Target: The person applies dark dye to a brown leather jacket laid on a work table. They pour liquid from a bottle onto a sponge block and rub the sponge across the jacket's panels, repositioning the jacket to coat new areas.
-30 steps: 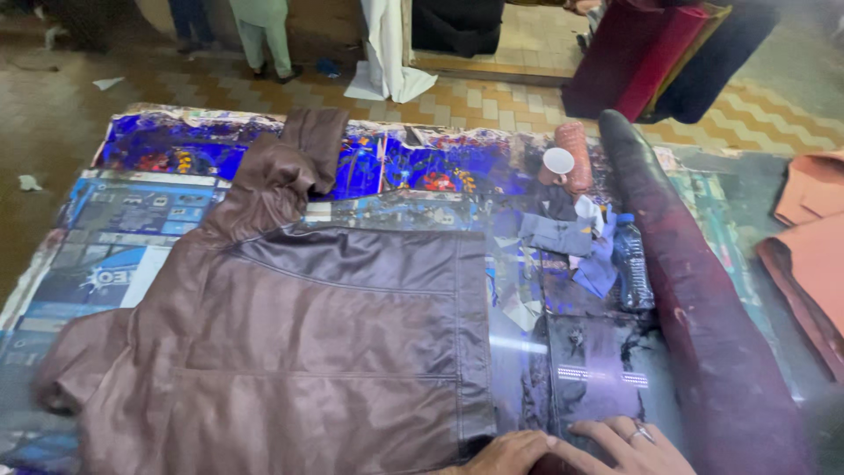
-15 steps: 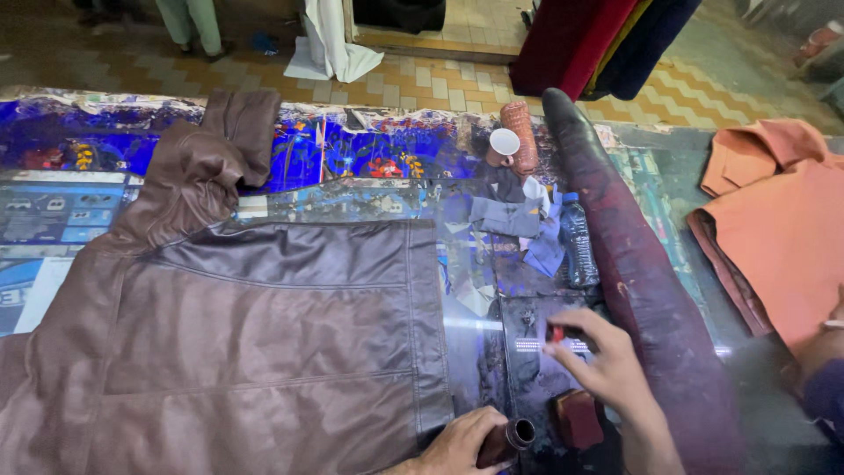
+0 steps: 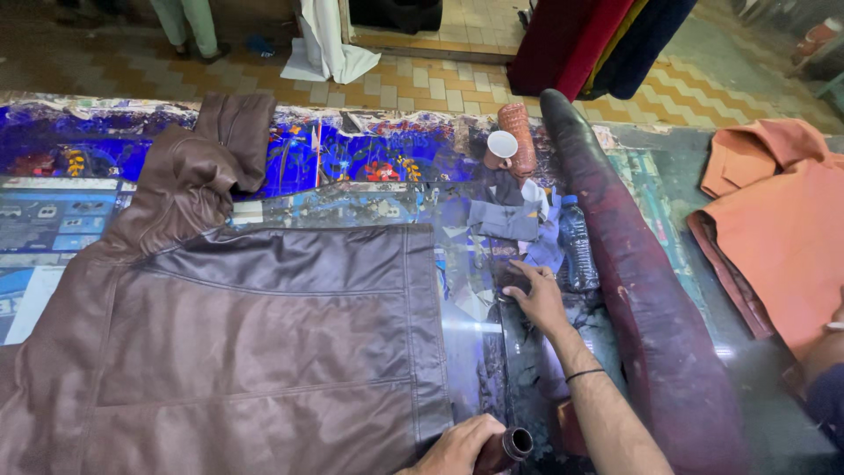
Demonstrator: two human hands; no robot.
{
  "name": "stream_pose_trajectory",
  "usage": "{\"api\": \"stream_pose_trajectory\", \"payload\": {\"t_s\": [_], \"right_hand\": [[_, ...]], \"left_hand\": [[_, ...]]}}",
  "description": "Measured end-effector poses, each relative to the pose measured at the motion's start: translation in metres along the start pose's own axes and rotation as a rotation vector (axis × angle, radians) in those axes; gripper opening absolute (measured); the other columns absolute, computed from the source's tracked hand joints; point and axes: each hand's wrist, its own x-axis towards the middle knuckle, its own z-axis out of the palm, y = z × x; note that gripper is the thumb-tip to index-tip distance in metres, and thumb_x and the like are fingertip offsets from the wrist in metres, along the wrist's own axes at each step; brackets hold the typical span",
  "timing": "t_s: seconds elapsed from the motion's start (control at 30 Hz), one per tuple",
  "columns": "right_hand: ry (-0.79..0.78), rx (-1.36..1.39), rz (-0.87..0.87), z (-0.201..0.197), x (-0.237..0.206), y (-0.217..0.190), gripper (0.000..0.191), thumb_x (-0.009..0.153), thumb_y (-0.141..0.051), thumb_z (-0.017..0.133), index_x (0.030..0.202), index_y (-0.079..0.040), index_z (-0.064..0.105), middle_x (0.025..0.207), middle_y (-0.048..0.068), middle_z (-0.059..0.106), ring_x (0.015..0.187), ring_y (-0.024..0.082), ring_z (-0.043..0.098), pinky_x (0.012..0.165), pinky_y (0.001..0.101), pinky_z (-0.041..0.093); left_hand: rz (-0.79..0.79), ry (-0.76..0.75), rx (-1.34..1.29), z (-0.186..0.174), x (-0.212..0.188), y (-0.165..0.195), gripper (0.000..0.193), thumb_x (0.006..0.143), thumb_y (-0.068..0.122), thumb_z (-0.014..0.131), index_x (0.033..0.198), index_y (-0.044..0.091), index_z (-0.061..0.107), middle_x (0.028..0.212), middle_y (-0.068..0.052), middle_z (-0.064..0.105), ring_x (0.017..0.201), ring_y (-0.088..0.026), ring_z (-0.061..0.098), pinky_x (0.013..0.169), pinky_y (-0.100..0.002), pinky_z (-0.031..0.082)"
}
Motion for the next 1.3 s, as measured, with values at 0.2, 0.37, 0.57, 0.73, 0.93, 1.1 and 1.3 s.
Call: {"api": "stream_pose_trajectory", "payload": {"t_s": [0.2, 0.37, 0.57, 0.73, 0.93, 1.1, 1.3], "right_hand": [[-0.041, -0.045, -0.116, -0.012, -0.006, -0.004, 0.074, 0.074, -0.022, 0.086, 0.142, -0.008, 0.06, 0.127, 0.016, 0.065, 0.11, 0.034, 0.06, 0.098, 0.0417, 0.048], [0.277, -0.044, -0.187, -0.071, -0.075, -0.019, 0.056, 0.085, -0.018, 0.078, 0.136, -0.003, 0.061, 0.131, 0.017, 0.066, 0.119, 0.038, 0.06, 0.103, 0.0441, 0.046], [0.428, -0.132, 0.244, -0.097, -0.211, -0.04, 0.047, 0.085, -0.024, 0.077, 0.128, -0.007, 0.065, 0.128, 0.014, 0.068, 0.118, 0.035, 0.062, 0.102, 0.0448, 0.048], [0.361, -0.374, 0.304, -0.051, -0.26, -0.042, 0.065, 0.07, -0.036, 0.084, 0.125, -0.009, 0.064, 0.136, 0.023, 0.056, 0.12, 0.042, 0.051, 0.097, 0.053, 0.044], [0.406, -0.134, 0.465, -0.031, -0.272, -0.006, 0.052, 0.084, -0.027, 0.08, 0.128, -0.008, 0.061, 0.13, 0.014, 0.064, 0.12, 0.035, 0.058, 0.102, 0.0487, 0.046], [0.64, -0.025, 0.424, -0.026, -0.297, -0.002, 0.052, 0.088, -0.018, 0.077, 0.133, -0.004, 0.055, 0.133, 0.019, 0.06, 0.121, 0.038, 0.057, 0.104, 0.0486, 0.045], [0.725, -0.163, 0.276, -0.01, -0.32, 0.011, 0.052, 0.089, -0.012, 0.078, 0.132, -0.005, 0.05, 0.135, 0.023, 0.057, 0.121, 0.043, 0.055, 0.106, 0.0519, 0.043]], "left_hand": [[0.064, 0.031, -0.009, -0.005, 0.007, 0.006, 0.05, 0.087, 0.014, 0.085, 0.123, 0.004, 0.051, 0.11, -0.016, 0.06, 0.102, -0.035, 0.064, 0.086, -0.043, 0.052], [-0.203, -0.021, -0.082, -0.01, 0.007, 0.029, 0.043, 0.085, 0.014, 0.084, 0.12, 0.007, 0.059, 0.101, -0.013, 0.062, 0.09, -0.032, 0.066, 0.081, -0.041, 0.054], [-0.043, 0.085, 0.013, -0.018, 0.029, 0.047, 0.046, 0.082, 0.014, 0.086, 0.117, 0.005, 0.057, 0.102, -0.014, 0.065, 0.094, -0.035, 0.067, 0.081, -0.042, 0.053], [-0.174, 0.027, 0.13, -0.031, 0.074, 0.05, 0.05, 0.082, 0.022, 0.082, 0.121, 0.005, 0.057, 0.104, -0.018, 0.066, 0.097, -0.039, 0.067, 0.083, -0.046, 0.053], [-0.236, -0.163, 0.409, -0.047, 0.148, 0.04, 0.054, 0.081, 0.027, 0.081, 0.122, 0.005, 0.054, 0.105, -0.021, 0.067, 0.101, -0.044, 0.064, 0.083, -0.052, 0.05], [-0.227, -0.304, 0.525, -0.059, 0.187, 0.018, 0.052, 0.081, 0.026, 0.081, 0.117, 0.004, 0.05, 0.107, -0.022, 0.066, 0.104, -0.045, 0.063, 0.083, -0.054, 0.049], [-0.323, -0.456, 0.583, -0.063, 0.221, -0.015, 0.058, 0.081, 0.029, 0.08, 0.122, 0.004, 0.049, 0.11, -0.024, 0.068, 0.107, -0.047, 0.064, 0.087, -0.054, 0.051]]}}
